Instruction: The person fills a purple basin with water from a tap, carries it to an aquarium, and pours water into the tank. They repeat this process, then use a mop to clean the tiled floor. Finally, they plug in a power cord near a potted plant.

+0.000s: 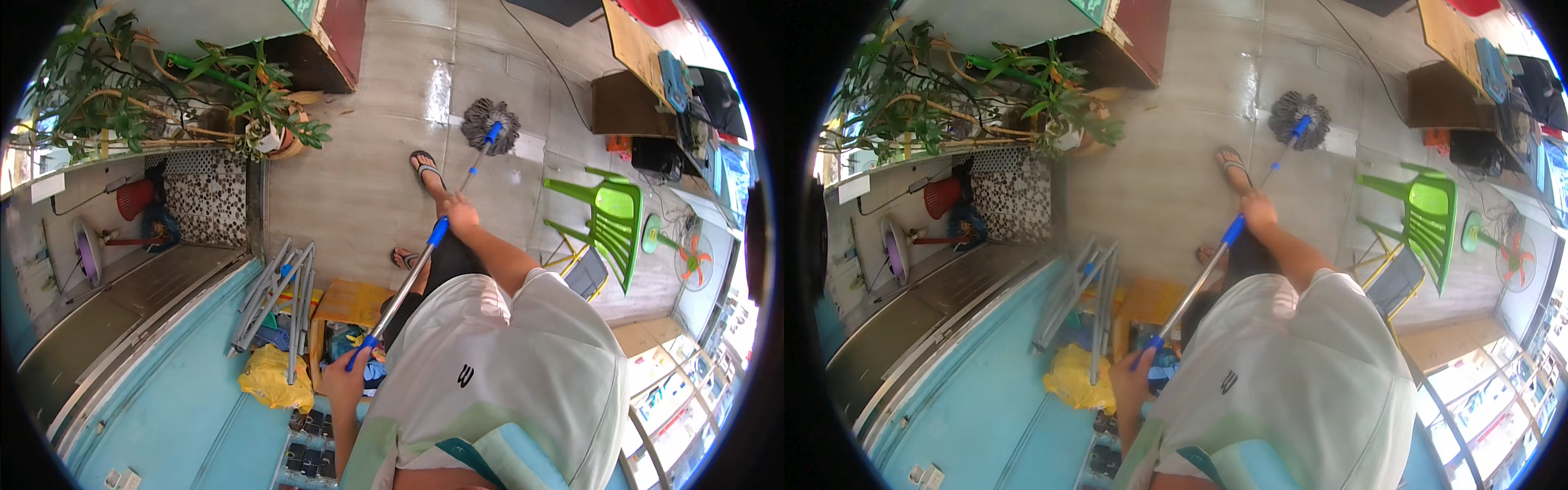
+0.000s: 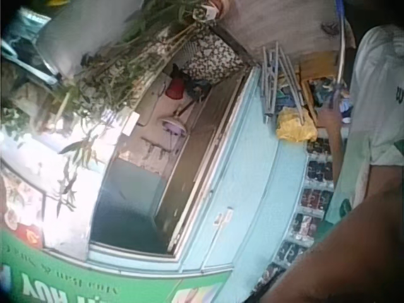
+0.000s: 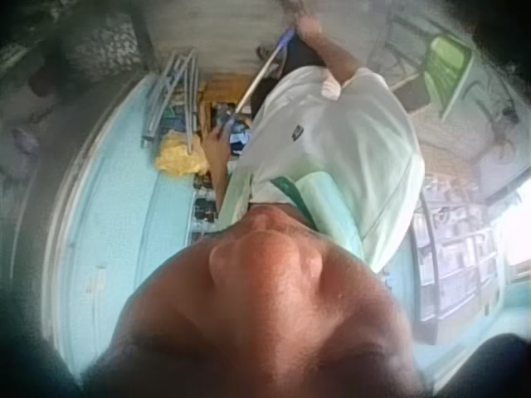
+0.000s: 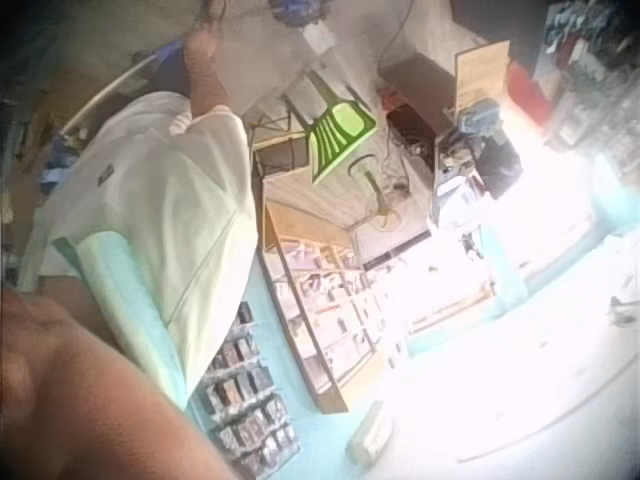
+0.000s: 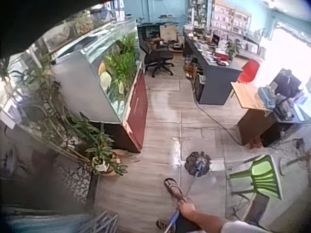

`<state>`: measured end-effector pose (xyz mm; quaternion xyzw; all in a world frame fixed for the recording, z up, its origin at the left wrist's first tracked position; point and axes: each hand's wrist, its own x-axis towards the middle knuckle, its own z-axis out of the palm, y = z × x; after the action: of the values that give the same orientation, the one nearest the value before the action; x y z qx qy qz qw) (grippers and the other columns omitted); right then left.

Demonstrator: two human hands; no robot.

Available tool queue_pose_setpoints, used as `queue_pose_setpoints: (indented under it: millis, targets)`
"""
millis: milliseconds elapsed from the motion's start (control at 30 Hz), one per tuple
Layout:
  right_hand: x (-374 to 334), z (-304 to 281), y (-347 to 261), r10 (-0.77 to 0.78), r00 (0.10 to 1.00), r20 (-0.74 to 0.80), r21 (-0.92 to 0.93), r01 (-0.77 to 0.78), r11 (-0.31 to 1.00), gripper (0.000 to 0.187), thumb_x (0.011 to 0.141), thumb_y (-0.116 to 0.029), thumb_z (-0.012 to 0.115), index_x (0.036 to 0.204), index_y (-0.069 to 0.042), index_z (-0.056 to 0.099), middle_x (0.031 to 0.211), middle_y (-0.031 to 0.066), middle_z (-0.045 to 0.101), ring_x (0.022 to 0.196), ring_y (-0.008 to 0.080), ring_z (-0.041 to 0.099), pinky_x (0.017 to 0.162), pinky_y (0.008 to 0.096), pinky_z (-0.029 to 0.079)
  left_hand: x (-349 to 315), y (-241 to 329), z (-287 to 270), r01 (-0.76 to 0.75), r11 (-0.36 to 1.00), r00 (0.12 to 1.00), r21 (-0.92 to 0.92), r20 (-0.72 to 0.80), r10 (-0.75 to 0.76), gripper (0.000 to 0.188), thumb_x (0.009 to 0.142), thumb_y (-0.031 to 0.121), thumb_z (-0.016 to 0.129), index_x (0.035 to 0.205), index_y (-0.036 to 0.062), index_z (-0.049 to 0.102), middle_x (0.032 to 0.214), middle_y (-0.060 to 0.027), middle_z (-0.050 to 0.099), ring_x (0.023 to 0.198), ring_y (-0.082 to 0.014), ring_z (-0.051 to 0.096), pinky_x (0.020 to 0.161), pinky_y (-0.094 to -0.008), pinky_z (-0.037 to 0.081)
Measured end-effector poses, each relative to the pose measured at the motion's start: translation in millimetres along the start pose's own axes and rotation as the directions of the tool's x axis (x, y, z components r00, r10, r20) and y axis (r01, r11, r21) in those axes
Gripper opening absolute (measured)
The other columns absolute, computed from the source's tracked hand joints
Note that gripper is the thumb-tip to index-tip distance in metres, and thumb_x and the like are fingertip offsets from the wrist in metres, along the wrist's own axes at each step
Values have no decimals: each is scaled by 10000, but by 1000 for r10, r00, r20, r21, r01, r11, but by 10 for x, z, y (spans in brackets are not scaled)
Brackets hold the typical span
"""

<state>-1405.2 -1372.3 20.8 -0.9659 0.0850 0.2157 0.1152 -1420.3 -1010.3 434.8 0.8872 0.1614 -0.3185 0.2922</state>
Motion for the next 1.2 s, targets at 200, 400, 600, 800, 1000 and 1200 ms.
queue_pose_setpoints:
  millis: [200,400,600,800,1000,1200]
  targets:
    - [989,-675,669,5,1000,-26,26,-4,1000,233,941,-244,646,1054,-48,698,1169,161,697,1294,378,592,1031,459,531,456,1351,15,14,999,999,35,-48,-12,357,949,316,770,1072,-19,779,718,-131,716,593,-147,610,597,-317,498]
    - [976,-1027,-669,-214,976,32,171,206,964,215,910,-219,657,990,-22,692,1095,164,691,1192,371,618,961,456,584,-262,1548,-970,83,990,975,117,-217,-56,281,950,202,751,1087,-43,772,707,-88,683,639,-86,551,572,-299,449]
    - [1437,-1128,-1006,-520,842,-140,166,538,826,160,864,-193,654,936,-57,698,1016,130,696,1153,362,623,1078,471,511,-559,1148,-842,286,956,924,58,-283,-259,289,950,179,743,1098,-68,761,761,-71,704,676,-106,573,620,-301,477]
    - [2419,-951,67,-528,848,-41,-158,517,841,119,858,-188,644,920,-103,699,952,82,690,1081,323,643,1028,445,524,493,1616,8,258,954,939,-152,-194,-285,340,974,212,748,1154,-76,745,765,-33,684,700,-85,539,610,-299,454]
    - [4345,-1547,1562,-245,969,16,-195,244,950,268,983,-224,615,1205,-81,662,1330,122,642,1364,333,535,1102,417,507,1946,2886,836,44,988,998,-147,-26,-48,418,1023,316,697,1262,-27,705,891,-121,738,762,-130,633,718,-312,527]
    - [4784,-2258,1729,-168,980,102,-199,185,962,322,970,-153,615,1284,-98,666,1392,113,627,1449,337,461,1176,433,429,2111,3389,903,-128,978,991,-165,-61,119,406,1037,317,672,1288,-2,694,861,-116,711,734,-141,627,696,-309,521]
